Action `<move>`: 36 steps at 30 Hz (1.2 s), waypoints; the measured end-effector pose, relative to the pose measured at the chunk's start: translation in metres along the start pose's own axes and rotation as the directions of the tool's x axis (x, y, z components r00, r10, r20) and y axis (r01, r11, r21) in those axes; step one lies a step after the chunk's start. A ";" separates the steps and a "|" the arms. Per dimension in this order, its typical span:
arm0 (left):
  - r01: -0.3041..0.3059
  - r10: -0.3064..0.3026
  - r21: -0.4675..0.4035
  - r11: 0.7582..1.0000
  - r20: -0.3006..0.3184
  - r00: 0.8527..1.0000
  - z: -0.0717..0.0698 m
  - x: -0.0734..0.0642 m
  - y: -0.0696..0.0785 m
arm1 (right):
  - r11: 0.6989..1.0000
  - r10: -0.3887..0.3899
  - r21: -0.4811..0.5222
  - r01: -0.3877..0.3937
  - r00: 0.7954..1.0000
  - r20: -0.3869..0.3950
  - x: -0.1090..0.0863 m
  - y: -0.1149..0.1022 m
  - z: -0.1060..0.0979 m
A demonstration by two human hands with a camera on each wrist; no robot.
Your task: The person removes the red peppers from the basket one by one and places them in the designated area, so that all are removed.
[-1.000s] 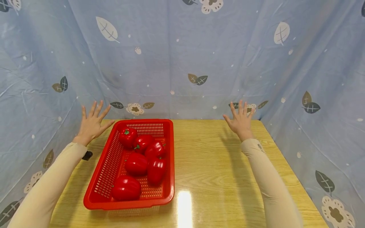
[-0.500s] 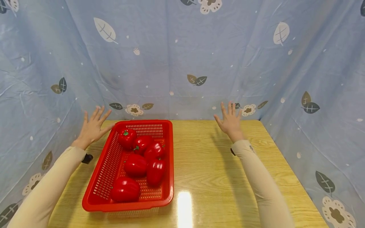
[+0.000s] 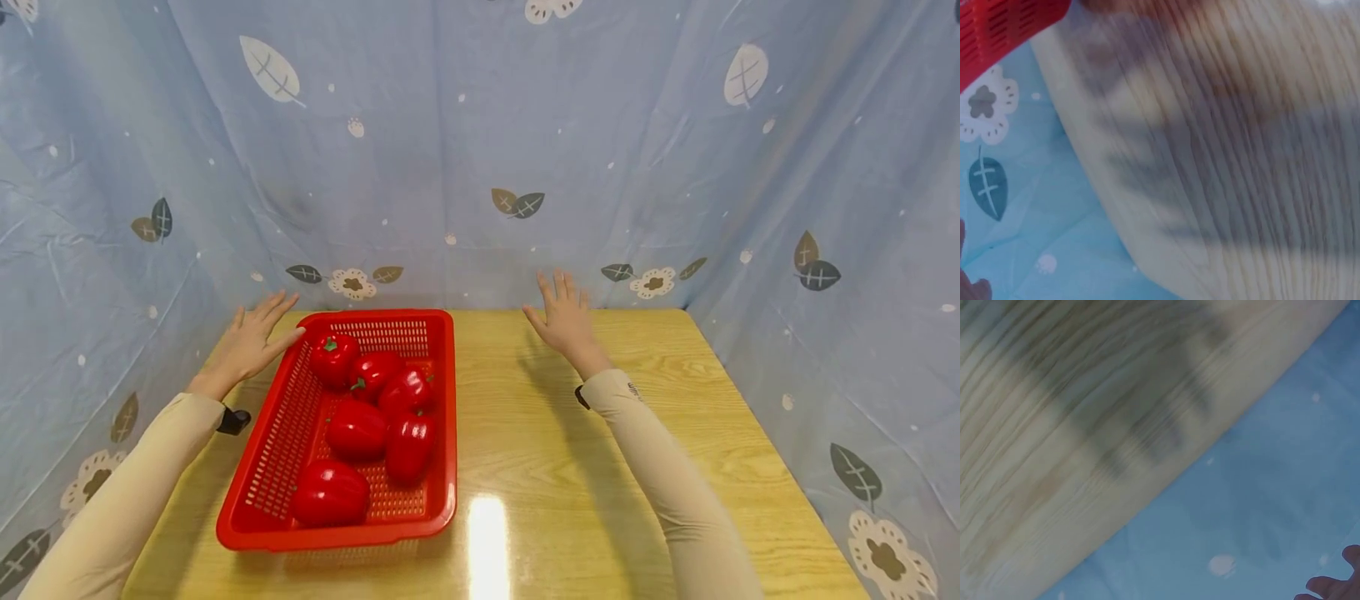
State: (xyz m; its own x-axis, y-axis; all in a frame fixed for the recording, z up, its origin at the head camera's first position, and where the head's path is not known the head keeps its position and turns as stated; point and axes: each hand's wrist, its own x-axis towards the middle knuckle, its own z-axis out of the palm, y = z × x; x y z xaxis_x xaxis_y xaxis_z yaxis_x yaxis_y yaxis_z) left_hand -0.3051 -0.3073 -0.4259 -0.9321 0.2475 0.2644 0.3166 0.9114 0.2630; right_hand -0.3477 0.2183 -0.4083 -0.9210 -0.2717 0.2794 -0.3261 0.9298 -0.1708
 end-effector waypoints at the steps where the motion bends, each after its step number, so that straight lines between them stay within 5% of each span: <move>1: 0.002 -0.002 -0.018 1.000 0.007 1.000 0.000 0.000 0.001 | 1.000 -0.012 0.000 0.012 1.000 -0.004 0.000 -0.005 0.001; 18: 0.001 0.009 -0.168 0.986 0.060 0.998 0.011 -0.004 0.010 | 0.979 -0.185 0.095 0.179 0.981 0.065 -0.011 -0.069 0.011; 36: 0.007 0.009 -0.200 0.980 0.079 0.997 0.012 -0.011 0.013 | 0.912 -0.399 0.128 0.389 0.915 0.067 -0.034 -0.134 0.005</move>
State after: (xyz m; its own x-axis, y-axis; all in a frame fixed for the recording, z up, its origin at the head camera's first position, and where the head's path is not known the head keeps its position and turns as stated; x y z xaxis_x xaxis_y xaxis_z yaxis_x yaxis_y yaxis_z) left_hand -0.2929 -0.2945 -0.4363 -0.9403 0.2804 0.1929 0.3385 0.8292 0.4447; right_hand -0.2738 0.1021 -0.3998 -0.7265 -0.6359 0.2605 -0.6827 0.7110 -0.1682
